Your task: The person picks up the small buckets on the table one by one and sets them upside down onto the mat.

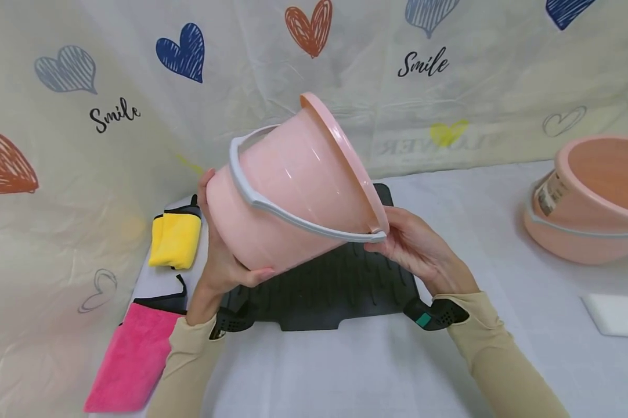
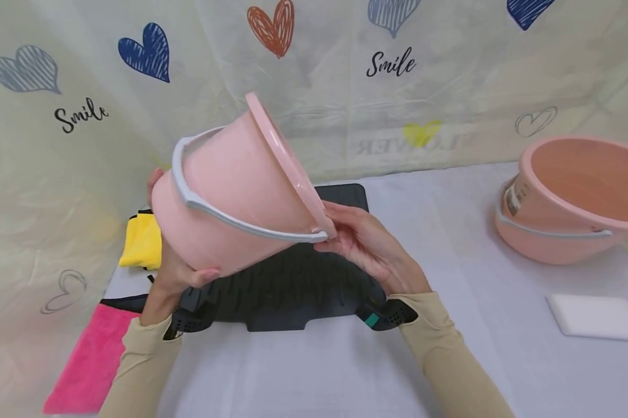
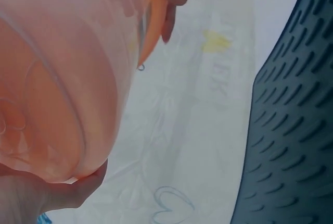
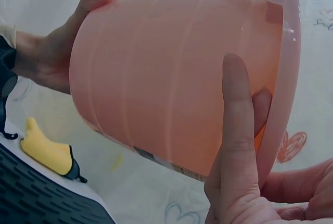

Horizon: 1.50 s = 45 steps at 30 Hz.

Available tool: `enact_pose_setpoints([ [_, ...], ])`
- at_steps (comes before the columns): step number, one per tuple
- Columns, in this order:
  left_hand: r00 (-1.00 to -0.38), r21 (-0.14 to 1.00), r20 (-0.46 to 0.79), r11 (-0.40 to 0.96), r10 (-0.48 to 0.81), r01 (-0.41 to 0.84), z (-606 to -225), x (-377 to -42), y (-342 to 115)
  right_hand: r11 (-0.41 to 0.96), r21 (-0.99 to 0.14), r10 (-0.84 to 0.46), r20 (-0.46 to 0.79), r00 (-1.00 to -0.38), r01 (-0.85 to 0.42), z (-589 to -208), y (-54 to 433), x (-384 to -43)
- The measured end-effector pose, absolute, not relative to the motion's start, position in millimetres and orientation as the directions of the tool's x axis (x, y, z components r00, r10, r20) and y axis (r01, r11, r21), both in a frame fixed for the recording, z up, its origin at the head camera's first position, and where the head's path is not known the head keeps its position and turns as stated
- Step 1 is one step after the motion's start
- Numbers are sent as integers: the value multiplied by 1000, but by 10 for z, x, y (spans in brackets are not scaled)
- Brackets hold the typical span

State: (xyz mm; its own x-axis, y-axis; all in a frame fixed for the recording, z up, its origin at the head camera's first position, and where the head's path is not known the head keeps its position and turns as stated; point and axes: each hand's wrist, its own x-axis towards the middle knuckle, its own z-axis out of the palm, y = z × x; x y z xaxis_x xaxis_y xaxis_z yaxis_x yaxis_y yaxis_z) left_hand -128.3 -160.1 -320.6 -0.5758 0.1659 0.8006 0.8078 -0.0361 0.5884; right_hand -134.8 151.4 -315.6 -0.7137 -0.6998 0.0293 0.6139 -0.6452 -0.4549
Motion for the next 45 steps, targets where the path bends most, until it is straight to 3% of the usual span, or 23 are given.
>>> enact_pose_setpoints([
  [6,-620,624,780,-30,80,781,-3241,-1282,-1608,-631,-465,-722,61,-689,621,-3151,1469,-1373],
  [11,-659,660,751,-51,40,749,-3293,-1272,-1625,-599,-537,-723,42,-690,594,-3170,1427,-1367],
  [19,-790,753,612,-280,-37,596,-3384,-1216,-1732,-548,-618,-702,-27,-712,564,-3116,1416,-1359],
  [22,-808,762,585,-289,-74,579,-3349,-1216,-1798,-517,-659,-705,-33,-708,546,-3111,1436,-1358],
  [29,-778,779,621,-38,-101,626,-3167,-1245,-2034,-432,-785,-658,-64,-751,445,-3117,1485,-1369],
  [34,-742,727,668,265,-57,634,-2966,-1221,-2247,-387,-834,-651,-56,-757,393,-3119,1502,-1374],
  [38,-680,559,732,549,25,622,-2803,-1210,-2326,-395,-836,-667,-25,-745,381,-3135,1502,-1381],
  [42,-609,384,783,673,125,632,-2717,-1256,-2341,-411,-829,-678,0,-735,379,-3154,1504,-1383],
  [45,-600,292,774,727,201,621,-2679,-1295,-2386,-413,-829,-682,8,-731,377,-3164,1502,-1375],
])
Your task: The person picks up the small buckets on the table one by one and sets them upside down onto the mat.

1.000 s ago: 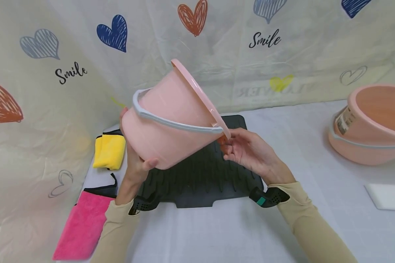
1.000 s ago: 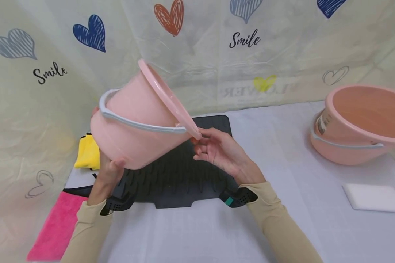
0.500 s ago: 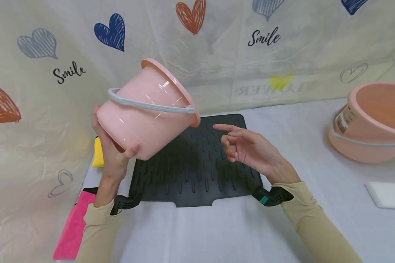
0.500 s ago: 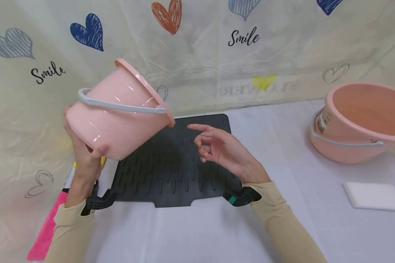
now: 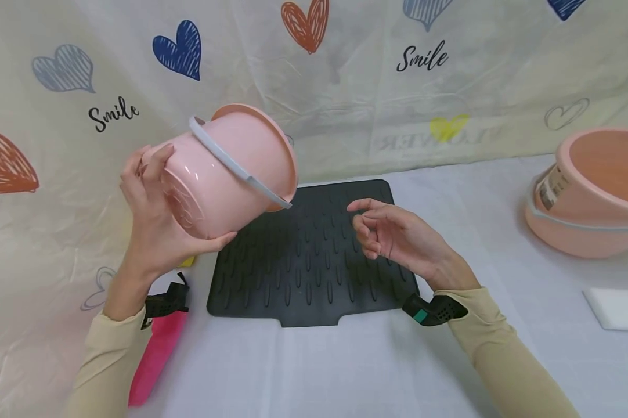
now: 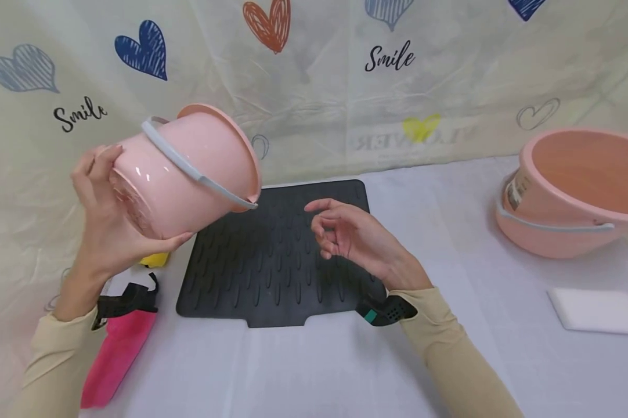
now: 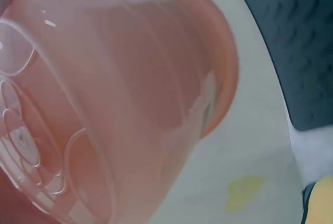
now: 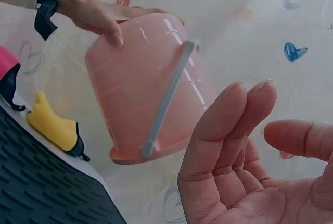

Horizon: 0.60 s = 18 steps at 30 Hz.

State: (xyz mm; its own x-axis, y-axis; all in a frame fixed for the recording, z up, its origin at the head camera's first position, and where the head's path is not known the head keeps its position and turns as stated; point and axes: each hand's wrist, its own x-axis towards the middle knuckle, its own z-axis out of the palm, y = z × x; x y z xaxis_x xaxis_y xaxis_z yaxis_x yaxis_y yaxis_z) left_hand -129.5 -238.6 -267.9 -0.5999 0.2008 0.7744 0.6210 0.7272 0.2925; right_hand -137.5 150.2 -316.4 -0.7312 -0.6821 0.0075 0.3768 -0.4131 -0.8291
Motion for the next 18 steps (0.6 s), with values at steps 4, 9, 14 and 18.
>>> enact_pose_setpoints([
  [4,-606,191,731,758,315,624,-2608,-1348,-2478,-413,-833,-684,16,-729,369,-3178,1512,-1371],
  [9,-633,137,644,750,430,648,-2490,-1397,-2558,-411,-834,-687,17,-727,368,-3189,1518,-1377],
  [14,-690,127,516,751,508,648,-2351,-1428,-2550,-407,-839,-689,23,-725,361,-3193,1534,-1380],
  [18,-726,165,433,745,534,646,-2303,-1435,-2510,-407,-840,-691,26,-722,359,-3190,1539,-1383],
])
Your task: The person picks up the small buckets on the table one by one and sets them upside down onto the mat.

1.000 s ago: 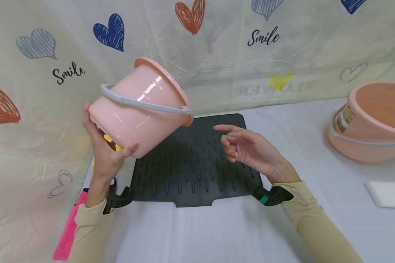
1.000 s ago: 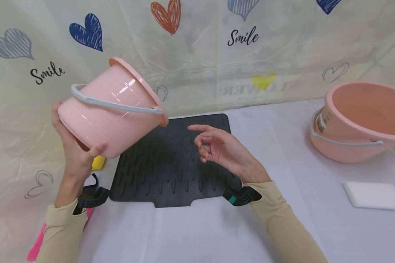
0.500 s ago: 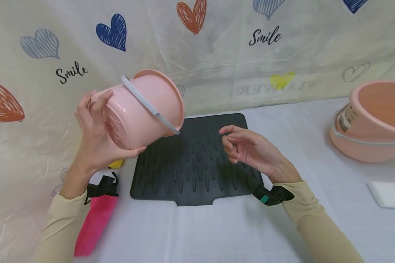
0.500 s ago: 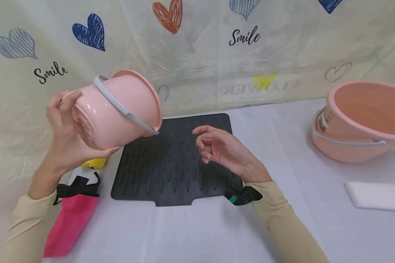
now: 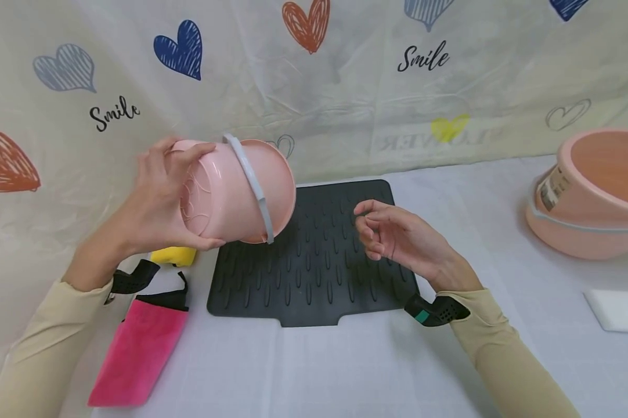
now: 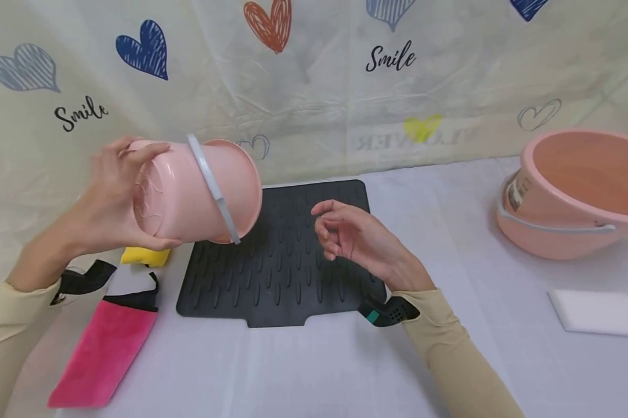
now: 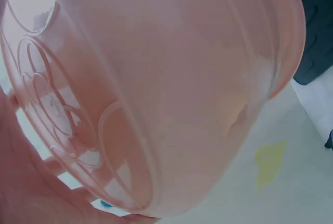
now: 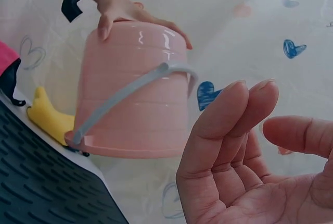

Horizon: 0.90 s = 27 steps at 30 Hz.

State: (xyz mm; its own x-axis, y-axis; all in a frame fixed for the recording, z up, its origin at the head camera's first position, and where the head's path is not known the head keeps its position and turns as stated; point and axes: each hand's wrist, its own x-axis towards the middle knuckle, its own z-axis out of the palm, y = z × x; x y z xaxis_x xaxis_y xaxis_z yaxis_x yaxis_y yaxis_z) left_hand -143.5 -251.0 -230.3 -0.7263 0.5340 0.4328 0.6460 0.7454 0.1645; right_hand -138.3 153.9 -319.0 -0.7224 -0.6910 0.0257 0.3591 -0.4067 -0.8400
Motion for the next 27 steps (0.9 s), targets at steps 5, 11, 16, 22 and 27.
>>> enact_pose_setpoints([
  [5,-721,196,369,709,586,677,-2349,-1463,-2430,-409,-840,-691,30,-722,357,-3179,1549,-1374],
  [11,-748,203,273,724,605,659,-2306,-1516,-2415,-399,-848,-696,33,-717,348,-3171,1557,-1366],
  [16,-803,224,128,772,582,595,-2209,-1572,-2371,-407,-847,-690,39,-723,343,-3176,1594,-1362],
  [22,-831,247,-35,810,555,531,-2196,-1611,-2320,-402,-847,-697,36,-716,349,-3178,1614,-1361],
  [27,-824,265,-54,803,565,533,-2215,-1661,-2308,-410,-849,-687,46,-726,334,-3176,1649,-1358],
])
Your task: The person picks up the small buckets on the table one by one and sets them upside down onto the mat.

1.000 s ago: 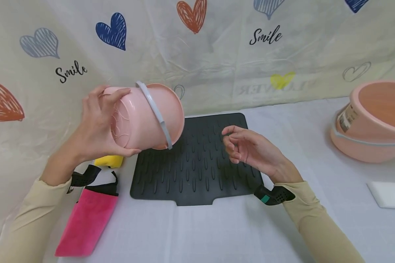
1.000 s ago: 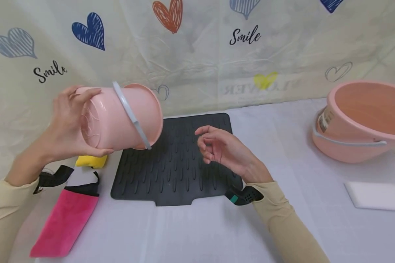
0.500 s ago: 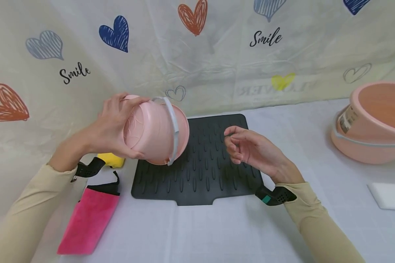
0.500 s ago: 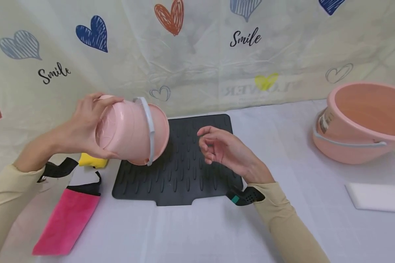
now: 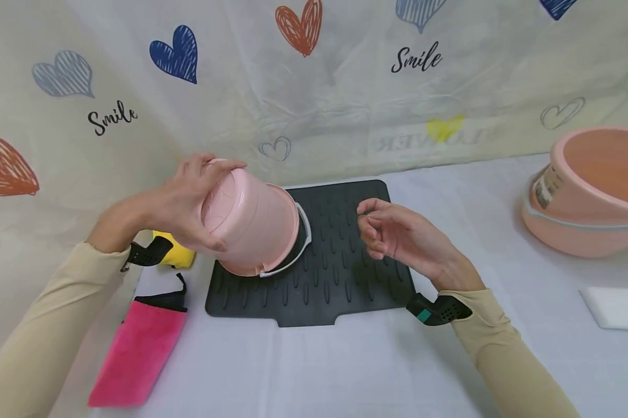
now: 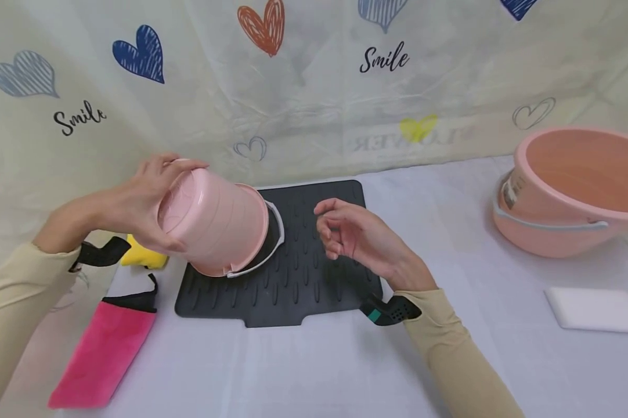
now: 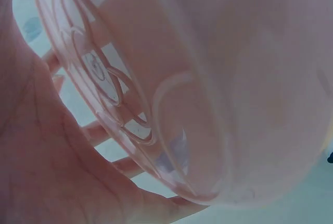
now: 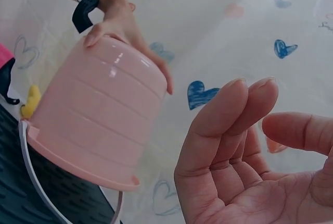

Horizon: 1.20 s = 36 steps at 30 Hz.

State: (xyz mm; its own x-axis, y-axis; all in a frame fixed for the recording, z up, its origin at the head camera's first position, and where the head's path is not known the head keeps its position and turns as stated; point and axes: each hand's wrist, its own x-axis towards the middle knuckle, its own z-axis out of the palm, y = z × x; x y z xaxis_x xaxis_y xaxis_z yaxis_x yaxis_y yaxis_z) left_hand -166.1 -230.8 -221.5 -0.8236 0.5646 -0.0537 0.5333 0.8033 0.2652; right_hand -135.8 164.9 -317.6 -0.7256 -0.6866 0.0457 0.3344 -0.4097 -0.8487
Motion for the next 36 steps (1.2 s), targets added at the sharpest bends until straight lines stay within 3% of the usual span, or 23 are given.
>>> enact_pose_setpoints([
  [20,-813,302,-176,817,555,492,-2332,-1831,-2314,-416,-848,-684,53,-727,330,-3180,1679,-1354],
  [36,-804,257,-240,834,545,488,-2430,-1970,-2184,-406,-848,-683,35,-729,339,-3180,1639,-1362],
])
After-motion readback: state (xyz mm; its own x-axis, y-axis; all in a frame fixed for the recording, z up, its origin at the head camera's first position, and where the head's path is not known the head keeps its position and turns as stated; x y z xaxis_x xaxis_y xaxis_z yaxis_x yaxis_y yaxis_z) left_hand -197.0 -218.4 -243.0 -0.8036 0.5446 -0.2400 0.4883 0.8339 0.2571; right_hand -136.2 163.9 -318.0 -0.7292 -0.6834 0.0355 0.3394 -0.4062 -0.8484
